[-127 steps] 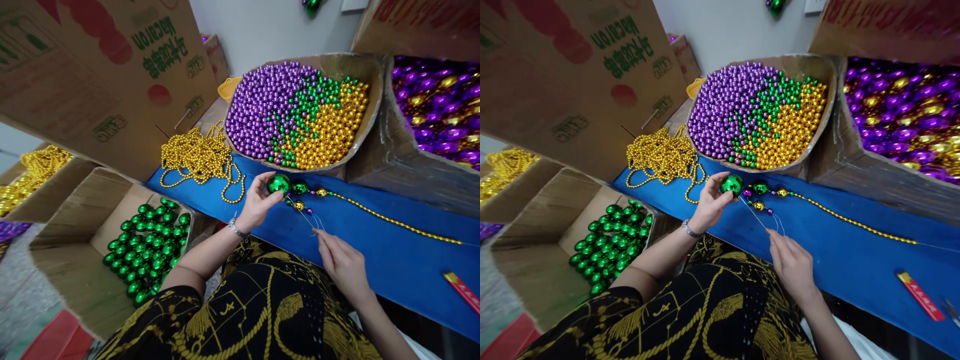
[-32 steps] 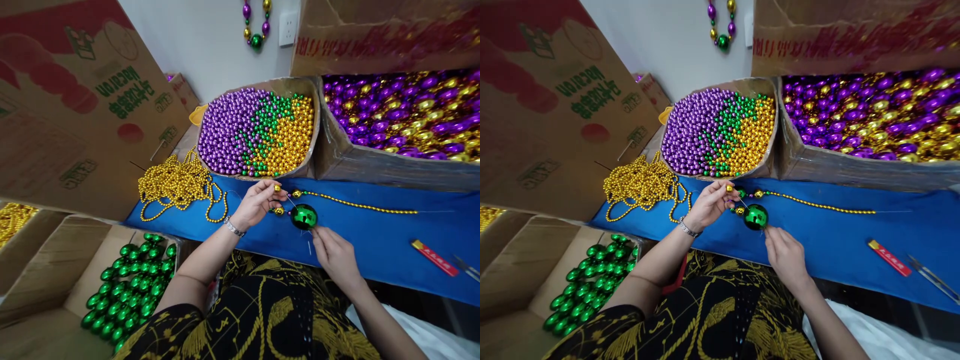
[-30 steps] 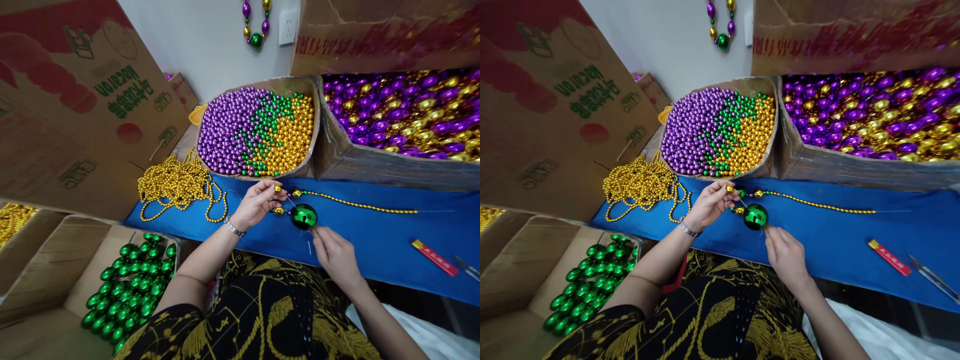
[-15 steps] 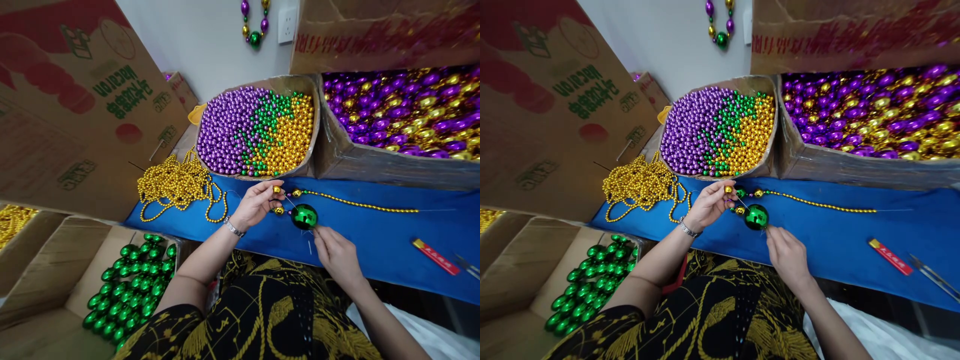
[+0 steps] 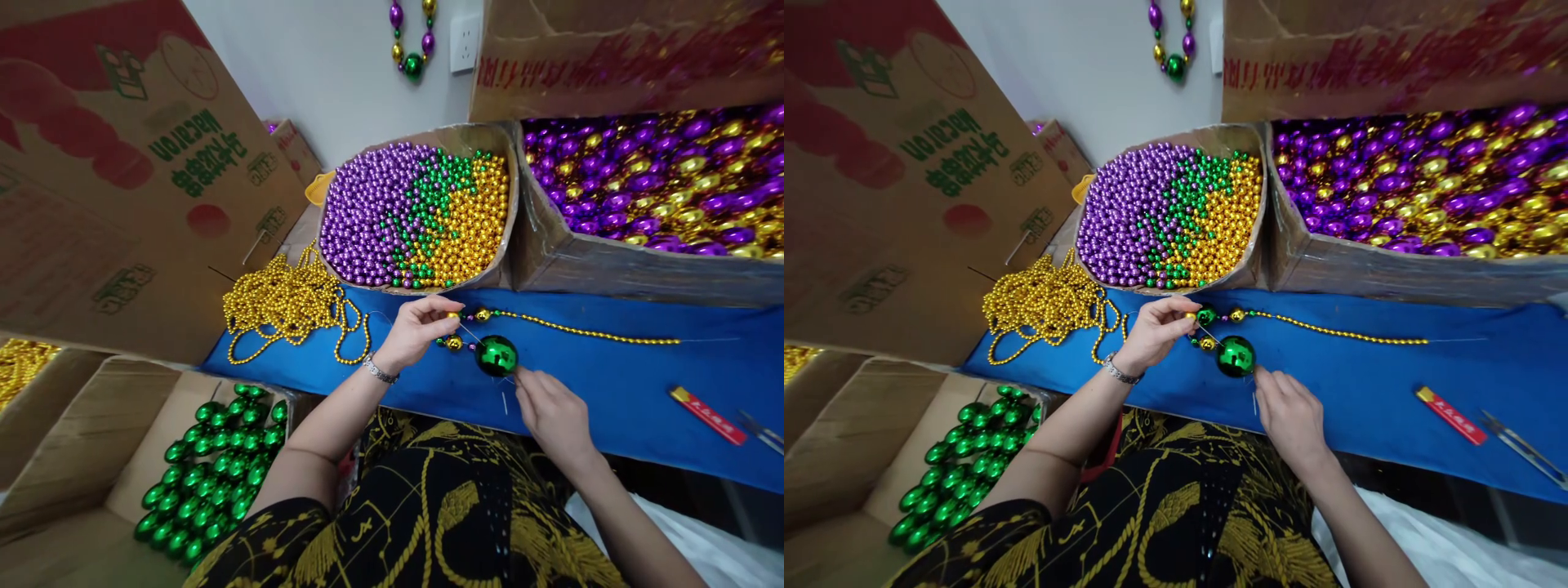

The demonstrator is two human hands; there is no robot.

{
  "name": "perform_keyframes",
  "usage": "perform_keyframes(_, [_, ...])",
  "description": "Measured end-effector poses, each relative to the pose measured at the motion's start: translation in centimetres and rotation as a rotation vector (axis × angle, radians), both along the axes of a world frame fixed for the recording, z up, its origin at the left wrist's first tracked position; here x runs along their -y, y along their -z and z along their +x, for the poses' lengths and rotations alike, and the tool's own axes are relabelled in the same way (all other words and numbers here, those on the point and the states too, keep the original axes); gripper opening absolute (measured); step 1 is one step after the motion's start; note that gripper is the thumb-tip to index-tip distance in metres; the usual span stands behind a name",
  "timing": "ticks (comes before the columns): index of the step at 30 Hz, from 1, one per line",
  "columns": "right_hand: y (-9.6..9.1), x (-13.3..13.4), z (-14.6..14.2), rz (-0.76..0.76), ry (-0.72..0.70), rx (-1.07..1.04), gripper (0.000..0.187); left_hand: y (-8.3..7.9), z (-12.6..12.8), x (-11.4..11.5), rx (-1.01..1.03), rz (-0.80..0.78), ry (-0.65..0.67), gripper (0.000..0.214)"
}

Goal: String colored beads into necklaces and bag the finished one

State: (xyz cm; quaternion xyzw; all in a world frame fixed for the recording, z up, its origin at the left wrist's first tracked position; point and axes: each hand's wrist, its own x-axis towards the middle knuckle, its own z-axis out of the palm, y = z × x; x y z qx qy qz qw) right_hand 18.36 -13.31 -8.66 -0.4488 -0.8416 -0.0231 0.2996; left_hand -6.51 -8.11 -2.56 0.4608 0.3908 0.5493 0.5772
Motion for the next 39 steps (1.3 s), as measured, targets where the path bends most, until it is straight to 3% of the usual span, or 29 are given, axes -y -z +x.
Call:
perform_keyframes(3, [1.1, -0.5, 0.2, -0.015, 0.015, 0.002, 0.022, 0.7, 1.2, 0.1, -0.116, 0.041, 0.058, 0.036])
perform_keyframes(6, [3.0, -1.2, 0.2, -0.155, 0.002, -0.088, 0.025, 2.5, 3.2, 0.1, -0.101, -0.028, 0.119, 0.036])
perform_keyframes(9, [4.7, -1.6, 0.8, -0.281, 0.033, -0.129, 0.028, 4.0, 4.5, -0.1, -0.172, 0.010, 0.090, 0.028])
perform_keyframes(11, [4.8, -1.6, 1.6, -0.311, 0.064, -0.123, 0.029, 3.9, 4.9, -0.2, -0.267, 0.107, 0.041, 0.027])
perform_keyframes(13, [3.7, -1.5, 2.3, -0.314, 0.112, -0.140, 0.033, 2.8, 5.0, -0.3, -0.348, 0.203, 0.012, 0.023])
perform_keyframes(16, [0.7, -1.8, 2.1, -0.298, 0.130, -0.234, 0.038, -0.2, 5.5, -0.6, -0.380, 0.323, 0.046, 0.018])
perform_keyframes(19, [-1.8, -2.6, 0.8, -0.275, 0.016, -0.311, 0.037, -2.8, 6.3, -0.9, -0.328, 0.412, 0.087, 0.015])
perform_keyframes(21, [-2.5, -2.9, 0.2, -0.294, -0.057, -0.358, 0.032, -3.4, 6.7, -1.0, -0.286, 0.418, 0.082, 0.016])
perform_keyframes(23, [-2.5, -2.9, 0.2, -0.346, -0.064, -0.433, 0.029, -2.6, 6.9, -1.0, -0.270, 0.422, 0.100, 0.021])
perform_keyframes(26, [-2.8, -2.3, 1.2, -0.462, 0.004, -0.596, 0.028, 0.8, 7.4, -1.0, -0.402, 0.503, 0.209, 0.046])
perform_keyframes(28, [-3.5, -1.9, 1.9, -0.539, 0.012, -0.690, 0.028, 3.6, 8.1, -0.8, -0.620, 0.588, 0.329, 0.057])
perform_keyframes(31, [-5.0, -1.5, 3.0, -0.557, 0.011, -0.836, 0.026, 6.7, 8.8, -0.6, -1.011, 0.683, 0.507, 0.048])
perform_keyframes(35, [-6.1, -1.8, 5.1, -0.376, 0.123, -1.165, 0.027, 7.8, 7.5, -0.4, -1.349, 0.783, 0.583, 0.035])
perform_keyframes(39, [-5.2, -2.8, 7.5, -0.314, 0.218, -1.400, 0.023, 7.2, 3.9, -0.8, -1.559, 0.776, 0.484, 0.027])
